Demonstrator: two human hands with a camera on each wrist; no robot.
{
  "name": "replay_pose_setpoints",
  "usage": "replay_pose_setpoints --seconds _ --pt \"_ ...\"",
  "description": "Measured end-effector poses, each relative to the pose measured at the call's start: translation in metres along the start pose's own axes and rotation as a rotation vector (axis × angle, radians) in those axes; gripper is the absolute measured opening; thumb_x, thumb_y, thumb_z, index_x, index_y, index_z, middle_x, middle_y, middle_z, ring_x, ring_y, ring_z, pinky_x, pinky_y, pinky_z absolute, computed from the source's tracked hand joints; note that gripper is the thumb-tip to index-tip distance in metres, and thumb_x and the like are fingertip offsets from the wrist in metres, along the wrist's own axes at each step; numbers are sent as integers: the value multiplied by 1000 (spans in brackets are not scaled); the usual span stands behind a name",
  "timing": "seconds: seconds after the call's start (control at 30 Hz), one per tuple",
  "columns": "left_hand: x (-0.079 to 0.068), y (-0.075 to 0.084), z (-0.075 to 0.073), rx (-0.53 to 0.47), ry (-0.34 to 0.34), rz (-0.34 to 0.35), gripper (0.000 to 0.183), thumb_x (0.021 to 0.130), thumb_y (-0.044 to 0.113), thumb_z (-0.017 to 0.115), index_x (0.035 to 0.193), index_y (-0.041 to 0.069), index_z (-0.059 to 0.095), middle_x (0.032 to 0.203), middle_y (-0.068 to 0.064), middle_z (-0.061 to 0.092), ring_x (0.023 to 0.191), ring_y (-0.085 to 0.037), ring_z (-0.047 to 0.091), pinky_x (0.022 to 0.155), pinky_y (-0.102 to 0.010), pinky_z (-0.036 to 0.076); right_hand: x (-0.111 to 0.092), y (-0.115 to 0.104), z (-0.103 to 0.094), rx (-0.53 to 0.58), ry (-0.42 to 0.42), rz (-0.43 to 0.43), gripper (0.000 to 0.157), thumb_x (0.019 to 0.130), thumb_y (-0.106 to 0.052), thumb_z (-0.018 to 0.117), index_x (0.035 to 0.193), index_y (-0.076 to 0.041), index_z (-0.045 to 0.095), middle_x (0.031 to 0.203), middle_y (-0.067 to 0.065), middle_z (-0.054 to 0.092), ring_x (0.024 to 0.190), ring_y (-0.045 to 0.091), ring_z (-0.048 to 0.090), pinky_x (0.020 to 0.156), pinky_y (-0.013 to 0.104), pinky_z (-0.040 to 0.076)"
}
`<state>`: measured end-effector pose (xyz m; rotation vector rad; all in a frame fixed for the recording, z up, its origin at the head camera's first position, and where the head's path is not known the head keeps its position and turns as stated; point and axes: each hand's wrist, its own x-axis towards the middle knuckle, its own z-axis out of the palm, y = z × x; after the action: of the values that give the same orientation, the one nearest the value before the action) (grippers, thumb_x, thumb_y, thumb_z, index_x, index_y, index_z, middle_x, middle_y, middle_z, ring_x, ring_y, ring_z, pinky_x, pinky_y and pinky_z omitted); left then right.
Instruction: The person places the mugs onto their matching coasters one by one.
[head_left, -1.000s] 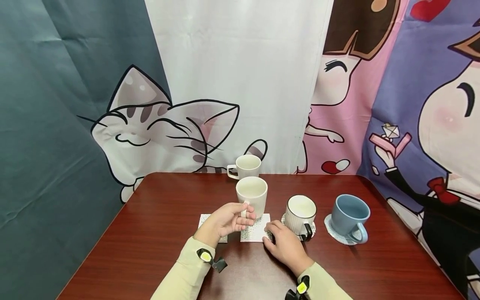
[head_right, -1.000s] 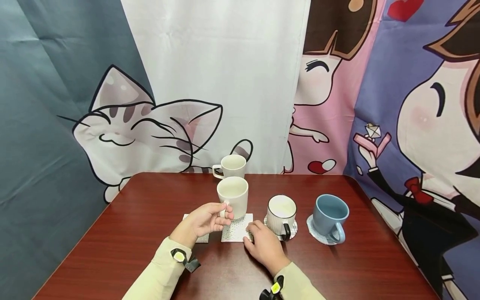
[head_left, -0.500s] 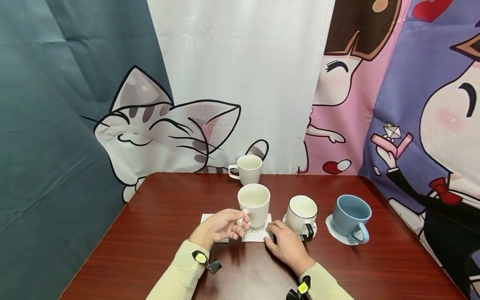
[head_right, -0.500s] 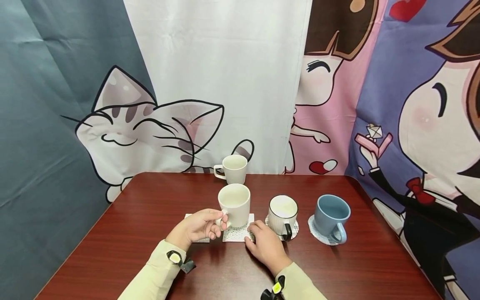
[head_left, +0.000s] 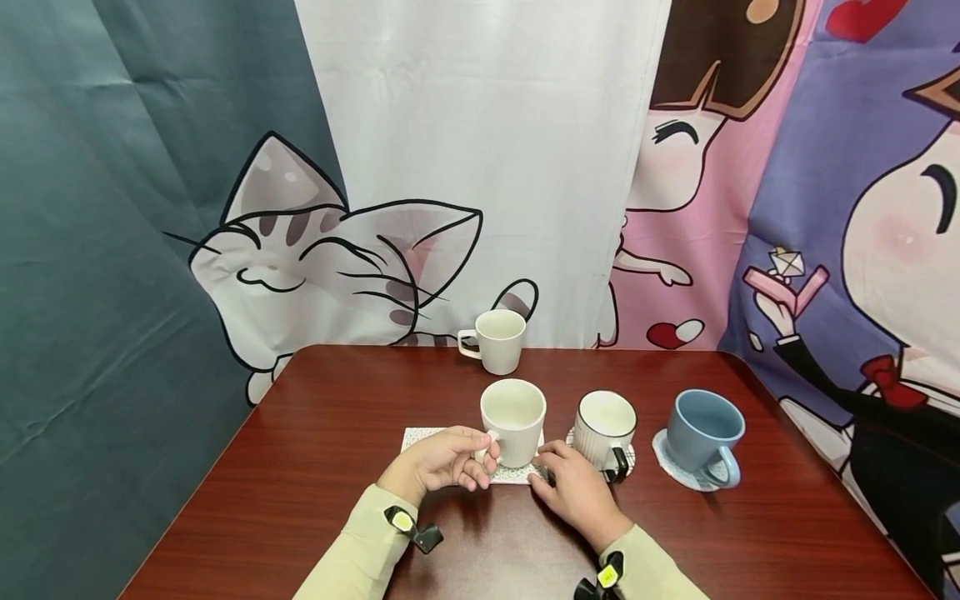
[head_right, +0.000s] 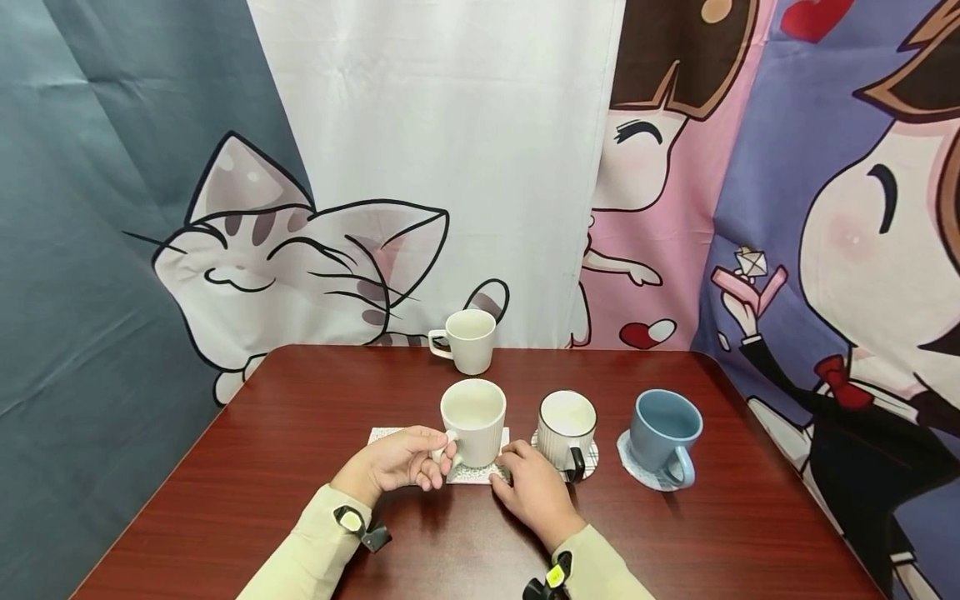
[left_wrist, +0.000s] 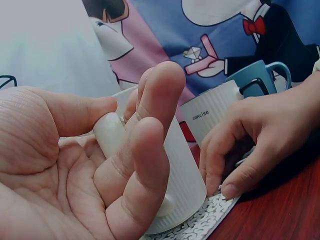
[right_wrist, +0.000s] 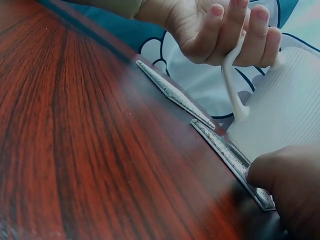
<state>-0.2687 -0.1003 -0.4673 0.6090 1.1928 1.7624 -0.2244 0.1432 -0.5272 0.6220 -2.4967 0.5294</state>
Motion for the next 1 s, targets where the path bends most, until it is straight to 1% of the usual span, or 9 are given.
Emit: replay_pose_setpoints --seconds 0.17,0.27,0.4,0.67,0.77,0.83,0.9,0.93,1.0 --pt "0 -1 1 7 11 -3 22 97 22 41 93 8 59 78 -1 64 67 -11 65 55 -23 51 0 0 0 2 12 -6 19 73 -30 73 84 -16 68 96 -1 61 84 14 60 73 34 48" --pt "0 -3 1 16 7 -9 22 97 22 42 93 8 58 78 -2 64 68 -13 66 55 -23 51 0 0 -1 6 26 9 17 71 -29 74 77 -19 63 96 -3 62 83 14 60 72 33 48" --pt "0 -4 1 22 -7 -26 22 97 21 42 94 7 58 80 -3 64 70 -14 66 56 -23 51 0 -2 -2 15 28 44 22 68 -29 76 70 -22 55 96 -4 63 85 13 61 71 32 49" --pt "2 -6 3 15 -38 -37 22 98 21 40 95 7 57 85 -4 65 76 -18 67 57 -24 52 0 -3 -2 26 21 61 21 69 -28 75 70 -22 55 95 -3 63 84 13 61 70 33 49" --pt "4 -6 5 18 -31 -49 22 98 22 41 97 7 57 87 -5 65 78 -19 67 58 -25 51 0 -2 -3 29 26 59 21 69 -27 75 70 -22 55 94 -2 63 83 13 60 69 32 48" --pt "4 -5 6 49 -1 -62 23 97 24 43 98 6 58 89 -6 66 78 -20 67 57 -25 51 0 -2 -3 25 28 61 22 68 -27 75 70 -22 54 94 -3 62 82 12 60 69 32 48" --pt "4 -3 6 139 59 -72 28 96 27 46 102 2 58 93 -11 66 78 -22 67 56 -26 51 0 -1 -4 33 29 74 24 68 -28 76 71 -21 53 94 -3 61 81 11 59 68 32 48" --pt "2 -1 5 196 112 -77 32 95 30 47 103 1 58 95 -13 65 77 -24 67 56 -27 51 0 -2 -3 42 30 91 26 68 -29 76 72 -19 52 92 -3 61 78 11 57 67 31 47" --pt "-1 4 2 333 271 -60 41 94 38 48 104 -1 55 99 -17 63 78 -28 66 57 -30 51 -1 -2 -1 77 50 140 32 66 -30 78 78 -16 51 92 -3 60 77 10 56 67 31 46"
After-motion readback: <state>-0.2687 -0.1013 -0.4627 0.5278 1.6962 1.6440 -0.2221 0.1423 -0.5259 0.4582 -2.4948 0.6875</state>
